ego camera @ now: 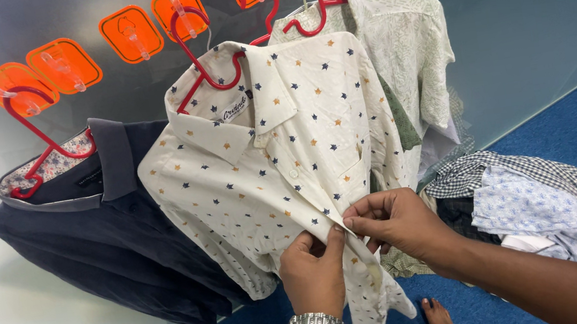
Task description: The person hangs several shirts on plastic hangers and places them on wall-mounted hooks. They handle a white shirt with star patterns, a light blue floral shirt, and a checkered shirt, buttoning each one before hanging it.
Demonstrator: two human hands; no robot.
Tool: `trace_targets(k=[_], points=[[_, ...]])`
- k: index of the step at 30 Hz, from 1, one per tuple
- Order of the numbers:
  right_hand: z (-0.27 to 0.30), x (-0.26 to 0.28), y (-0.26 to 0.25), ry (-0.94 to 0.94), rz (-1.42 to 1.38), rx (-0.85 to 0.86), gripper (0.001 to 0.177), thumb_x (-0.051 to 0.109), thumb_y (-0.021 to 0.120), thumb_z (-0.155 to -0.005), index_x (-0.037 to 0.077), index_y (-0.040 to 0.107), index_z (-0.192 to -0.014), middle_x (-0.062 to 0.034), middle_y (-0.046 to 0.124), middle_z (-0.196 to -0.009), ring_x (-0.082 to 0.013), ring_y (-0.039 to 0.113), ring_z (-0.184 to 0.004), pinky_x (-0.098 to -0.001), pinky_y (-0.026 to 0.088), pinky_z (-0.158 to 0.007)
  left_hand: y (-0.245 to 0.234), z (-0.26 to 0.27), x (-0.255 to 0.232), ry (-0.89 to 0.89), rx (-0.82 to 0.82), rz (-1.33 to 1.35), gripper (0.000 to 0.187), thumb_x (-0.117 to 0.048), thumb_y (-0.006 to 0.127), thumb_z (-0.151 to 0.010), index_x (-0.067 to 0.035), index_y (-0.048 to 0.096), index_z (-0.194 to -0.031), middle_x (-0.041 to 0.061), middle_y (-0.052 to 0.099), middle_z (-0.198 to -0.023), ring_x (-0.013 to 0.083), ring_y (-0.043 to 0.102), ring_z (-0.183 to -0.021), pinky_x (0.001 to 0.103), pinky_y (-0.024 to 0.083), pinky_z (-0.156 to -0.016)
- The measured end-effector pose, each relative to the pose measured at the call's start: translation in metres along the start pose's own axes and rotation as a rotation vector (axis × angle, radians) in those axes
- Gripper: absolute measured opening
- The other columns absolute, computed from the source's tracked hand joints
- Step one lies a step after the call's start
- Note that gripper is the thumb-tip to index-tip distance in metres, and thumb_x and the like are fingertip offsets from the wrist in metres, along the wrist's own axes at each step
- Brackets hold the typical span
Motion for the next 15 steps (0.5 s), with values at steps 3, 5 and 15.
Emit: trace_targets(k=[3, 5, 15], points=[[0.001, 0.004, 0.003, -0.037, 0.014, 0.004, 0.025, 0.021, 0.075, -0.087, 0.002, 0.08, -0.103, -0.0056, 0.08, -0.08, -0.0107, 0.068, -0.059, -0.025, 0.053, -0.054, 0.0, 0.0, 0.002, -0.022, 0.066, 0.023, 0.029, -0.028, 0.076, -0.082, -0.002, 0.081, -0.093, 0.01, 0.082, -0.078, 0.0167, 0.076, -0.066, 0.03, 0.057, -0.063], [0.003, 0.01, 0.005, -0.121, 0.042, 0.009, 0.023, 0.02, 0.076, -0.086, 0.002, 0.08, -0.1, -0.0054, 0.08, -0.078, -0.0097, 0.069, -0.06, -0.0249, 0.056, -0.055, -0.002, 0.001, 0.0, 0.013, 0.071, 0.079, 0.029, -0.026, 0.076, -0.081, -0.001, 0.082, -0.094, 0.01, 0.083, -0.079, 0.0149, 0.077, -0.068, 0.028, 0.058, -0.064], [0.012, 0.021, 0.01, -0.201, 0.217, -0.055, 0.019, 0.019, 0.077, -0.083, 0.003, 0.08, -0.092, -0.0022, 0.079, -0.075, -0.0102, 0.072, -0.061, -0.0243, 0.054, -0.055, -0.007, 0.003, -0.009, -0.002, 0.084, 0.065, 0.031, -0.028, 0.077, -0.083, 0.0, 0.083, -0.092, 0.011, 0.083, -0.077, 0.0142, 0.076, -0.065, 0.027, 0.057, -0.064]])
Point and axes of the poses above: each hand's wrist, its own z-axis away from the middle knuckle, its own y-axis out of the palm, x = y × z, the point moved 5 cm from there along -z, towards the middle knuckle
